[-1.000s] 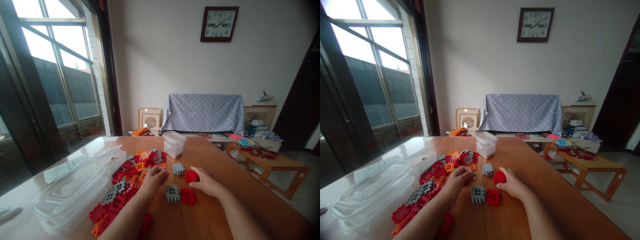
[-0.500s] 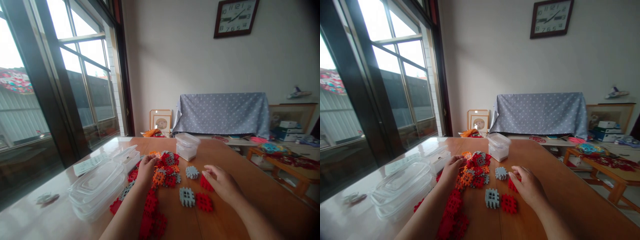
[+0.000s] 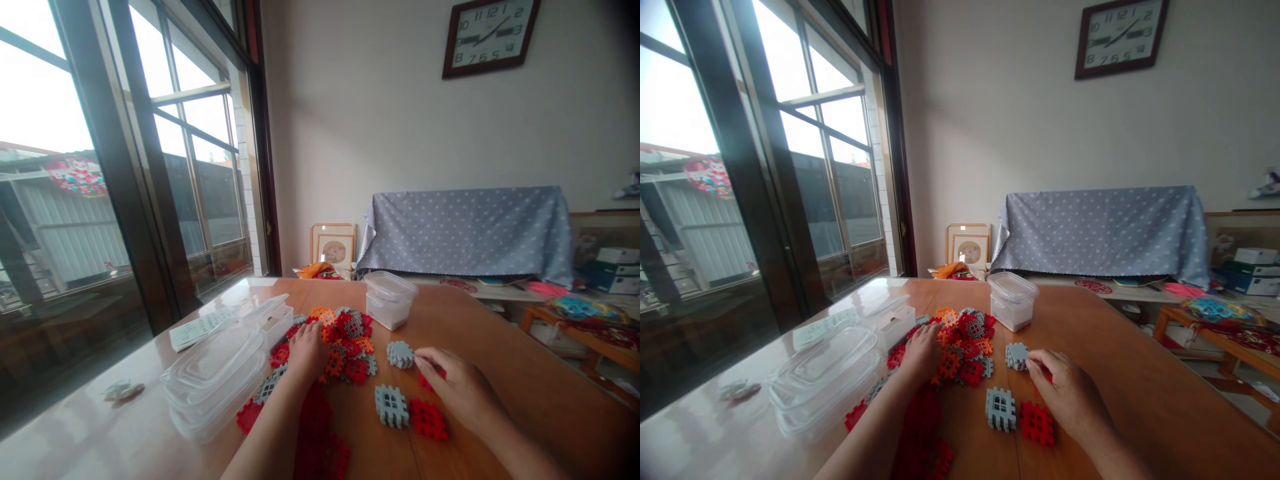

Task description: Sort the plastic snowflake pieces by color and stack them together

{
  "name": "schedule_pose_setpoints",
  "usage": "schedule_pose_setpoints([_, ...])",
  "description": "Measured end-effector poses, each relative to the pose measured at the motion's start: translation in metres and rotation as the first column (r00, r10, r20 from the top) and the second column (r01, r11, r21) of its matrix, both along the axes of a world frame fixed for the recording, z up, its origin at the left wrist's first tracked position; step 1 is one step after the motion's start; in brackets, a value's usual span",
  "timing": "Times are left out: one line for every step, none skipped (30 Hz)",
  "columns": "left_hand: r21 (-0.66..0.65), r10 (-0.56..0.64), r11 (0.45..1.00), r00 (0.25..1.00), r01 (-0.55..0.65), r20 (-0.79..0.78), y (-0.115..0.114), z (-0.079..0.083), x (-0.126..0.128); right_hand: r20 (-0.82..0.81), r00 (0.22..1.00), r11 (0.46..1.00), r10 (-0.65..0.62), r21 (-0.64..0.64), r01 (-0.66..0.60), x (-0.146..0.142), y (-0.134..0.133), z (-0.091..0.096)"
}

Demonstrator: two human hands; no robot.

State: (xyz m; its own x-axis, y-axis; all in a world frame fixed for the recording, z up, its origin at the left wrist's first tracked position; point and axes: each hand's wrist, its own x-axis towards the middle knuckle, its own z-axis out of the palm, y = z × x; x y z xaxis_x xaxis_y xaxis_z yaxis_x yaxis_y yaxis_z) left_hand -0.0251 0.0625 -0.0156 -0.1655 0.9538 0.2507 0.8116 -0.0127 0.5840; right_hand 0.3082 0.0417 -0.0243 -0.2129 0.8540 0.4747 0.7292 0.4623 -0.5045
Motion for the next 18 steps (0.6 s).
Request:
schedule_pose_setpoints([-0.035, -0.032, 0.999, 0.996, 0.029, -0.079, 0.001, -0.003, 0.001, -0.003, 1.000, 1.000, 0.000, -0.003, 0.000, 0.000, 0.000, 0.000])
schedule_pose_setpoints([-0.069, -0.059, 0.996, 0.987, 0.049, -0.150, 0.001, -0.006, 0.002, -0.006, 1.000, 1.000, -0.002, -0.005, 0.002, 0.000, 0.000, 0.000])
schedule_pose_setpoints([-0.092, -0.075, 0.994, 0.977, 0.057, -0.200, 0.002, -0.008, 0.003, -0.009, 1.000, 1.000, -0.005, -0.006, 0.005, 0.001, 0.001, -0.001])
schedule_pose_setpoints([-0.100, -0.076, 0.993, 0.971, 0.054, -0.225, 0.002, -0.008, 0.003, -0.012, 1.000, 1.000, -0.008, -0.006, 0.008, 0.001, 0.001, -0.001])
schedule_pose_setpoints([-0.095, -0.069, 0.994, 0.968, 0.048, -0.242, 0.001, -0.008, 0.003, -0.016, 1.000, 1.000, -0.010, -0.007, 0.010, 0.002, 0.002, -0.002])
schedule_pose_setpoints([-0.081, -0.061, 0.996, 0.965, 0.042, -0.255, 0.000, -0.007, 0.003, -0.019, 1.000, 1.000, -0.009, -0.009, 0.009, 0.002, 0.002, -0.002])
schedule_pose_setpoints([-0.063, -0.050, 0.997, 0.963, 0.035, -0.266, -0.001, -0.005, 0.002, -0.023, 1.000, 1.000, -0.005, -0.010, 0.005, 0.002, 0.003, -0.003])
schedule_pose_setpoints([-0.051, -0.040, 0.998, 0.960, 0.027, -0.276, -0.002, -0.002, 0.002, -0.025, 1.000, 1.000, 0.001, -0.011, -0.001, 0.002, 0.003, -0.003])
schedule_pose_setpoints([-0.046, -0.031, 0.999, 0.958, 0.019, -0.285, -0.004, 0.000, 0.003, -0.026, 1.000, 1.000, 0.007, -0.012, -0.007, 0.002, 0.004, -0.003])
schedule_pose_setpoints([-0.045, -0.025, 0.999, 0.955, 0.012, -0.295, -0.005, 0.002, 0.003, -0.026, 1.000, 1.000, 0.010, -0.012, -0.011, 0.002, 0.004, -0.003])
schedule_pose_setpoints([-0.045, -0.022, 0.999, 0.953, 0.009, -0.303, -0.006, 0.003, 0.004, -0.025, 1.000, 1.000, 0.013, -0.014, -0.013, 0.002, 0.004, -0.003])
schedule_pose_setpoints([-0.042, -0.029, 0.999, 0.952, 0.017, -0.305, -0.006, 0.003, 0.005, -0.024, 1.000, 1.000, 0.013, -0.014, -0.014, 0.002, 0.003, -0.003])
schedule_pose_setpoints([-0.034, -0.046, 0.999, 0.952, 0.037, -0.303, -0.007, 0.002, 0.006, -0.024, 1.000, 1.000, 0.013, -0.014, -0.014, 0.001, 0.003, -0.002])
schedule_pose_setpoints([-0.025, -0.069, 0.998, 0.953, 0.065, -0.295, -0.006, 0.001, 0.007, -0.027, 1.000, 1.000, 0.014, -0.015, -0.014, 0.001, 0.002, -0.002])
schedule_pose_setpoints([-0.023, -0.098, 0.995, 0.954, 0.095, -0.283, -0.006, -0.002, 0.008, -0.031, 0.999, 1.000, 0.015, -0.015, -0.015, 0.001, 0.001, -0.002])
schedule_pose_setpoints([-0.030, -0.129, 0.992, 0.955, 0.126, -0.268, -0.005, -0.004, 0.009, -0.035, 0.999, 1.000, 0.015, -0.016, -0.015, 0.001, 0.001, -0.002])
schedule_pose_setpoints([-0.047, -0.156, 0.988, 0.955, 0.148, -0.253, -0.005, -0.007, 0.010, -0.040, 0.999, 1.000, 0.014, -0.016, -0.015, 0.001, 0.000, -0.002])
schedule_pose_setpoints([-0.071, -0.174, 0.984, 0.955, 0.161, -0.240, -0.004, -0.009, 0.010, -0.043, 0.999, 1.000, 0.012, -0.016, -0.012, 0.000, 0.000, -0.002])
